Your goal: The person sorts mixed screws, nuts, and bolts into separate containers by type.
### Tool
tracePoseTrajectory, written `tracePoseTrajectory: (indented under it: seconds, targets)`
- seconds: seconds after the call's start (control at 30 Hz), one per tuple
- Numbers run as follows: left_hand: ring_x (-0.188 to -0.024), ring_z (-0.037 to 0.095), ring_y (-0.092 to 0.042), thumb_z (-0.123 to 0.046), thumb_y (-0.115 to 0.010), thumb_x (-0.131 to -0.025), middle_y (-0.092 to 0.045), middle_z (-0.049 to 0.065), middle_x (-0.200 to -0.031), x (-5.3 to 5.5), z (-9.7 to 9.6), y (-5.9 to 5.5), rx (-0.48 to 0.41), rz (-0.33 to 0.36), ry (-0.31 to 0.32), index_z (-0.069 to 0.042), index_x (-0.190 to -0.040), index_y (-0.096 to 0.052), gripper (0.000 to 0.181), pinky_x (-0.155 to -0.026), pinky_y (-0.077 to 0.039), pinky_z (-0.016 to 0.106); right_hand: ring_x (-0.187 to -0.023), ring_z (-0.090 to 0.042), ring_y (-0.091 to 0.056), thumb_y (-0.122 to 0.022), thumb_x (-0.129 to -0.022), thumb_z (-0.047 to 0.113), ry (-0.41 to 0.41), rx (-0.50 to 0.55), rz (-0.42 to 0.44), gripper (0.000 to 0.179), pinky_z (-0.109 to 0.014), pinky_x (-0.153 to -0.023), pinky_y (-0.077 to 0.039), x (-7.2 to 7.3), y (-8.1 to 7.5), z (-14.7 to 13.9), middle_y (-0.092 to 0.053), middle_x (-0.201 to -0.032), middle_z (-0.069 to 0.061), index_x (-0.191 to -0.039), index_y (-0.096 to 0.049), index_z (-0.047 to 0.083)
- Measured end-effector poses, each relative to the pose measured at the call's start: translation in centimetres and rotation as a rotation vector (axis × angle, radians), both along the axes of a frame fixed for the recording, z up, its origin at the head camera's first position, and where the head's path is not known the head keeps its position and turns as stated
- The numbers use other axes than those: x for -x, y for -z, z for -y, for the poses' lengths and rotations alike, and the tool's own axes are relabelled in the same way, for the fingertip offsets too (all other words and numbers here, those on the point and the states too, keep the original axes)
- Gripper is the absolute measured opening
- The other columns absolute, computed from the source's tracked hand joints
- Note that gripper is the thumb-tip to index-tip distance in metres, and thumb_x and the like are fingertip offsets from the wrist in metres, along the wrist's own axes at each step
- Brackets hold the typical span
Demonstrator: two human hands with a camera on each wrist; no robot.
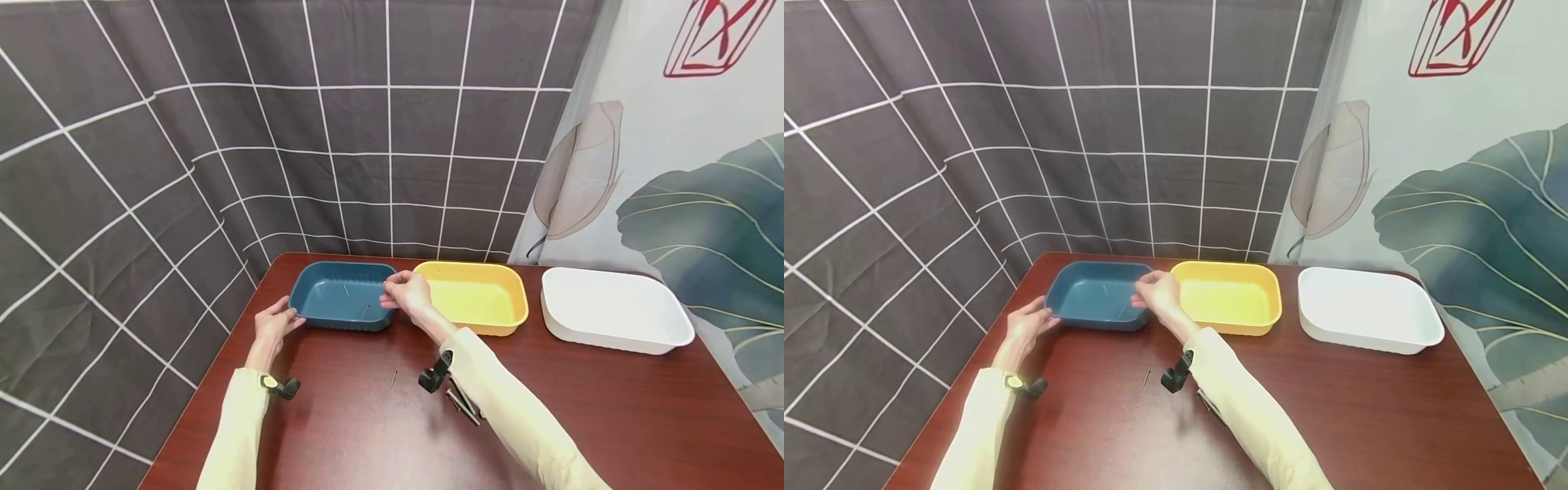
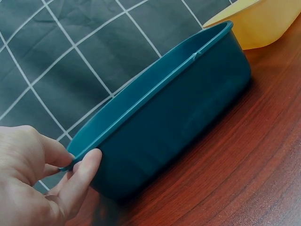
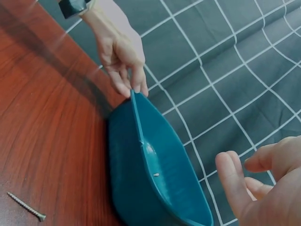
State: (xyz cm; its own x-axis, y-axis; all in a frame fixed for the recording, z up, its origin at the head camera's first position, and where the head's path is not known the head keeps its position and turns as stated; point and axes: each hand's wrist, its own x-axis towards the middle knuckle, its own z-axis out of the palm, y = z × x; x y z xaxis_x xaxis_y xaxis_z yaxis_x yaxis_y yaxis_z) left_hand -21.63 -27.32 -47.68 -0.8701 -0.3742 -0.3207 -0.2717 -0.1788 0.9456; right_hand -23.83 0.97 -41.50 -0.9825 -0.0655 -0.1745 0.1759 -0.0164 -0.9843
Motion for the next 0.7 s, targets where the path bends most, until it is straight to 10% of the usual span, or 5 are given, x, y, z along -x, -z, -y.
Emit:
tracePoseTrajectory:
  seconds: [0.7]
  targets:
    - [-0.06,0.008,-0.066,0.009,-0.054,-0.095,-0.055,0.022,-0.106,-0.1,-0.1,-0.2,-0.016,-0.003,0.002,-0.001,-0.15,-0.043,0.056,-0.074,-0.062,0.026,-0.056,-0.018,-0.066,-0.061,-0.089,-0.007,-0.038,-0.034,0.08,0.006,-0.032,-0.048,-0.062,-4.2,2.4,-1.6,-0.068,-0.087,-0.028,-0.095,-0.061,-0.008]
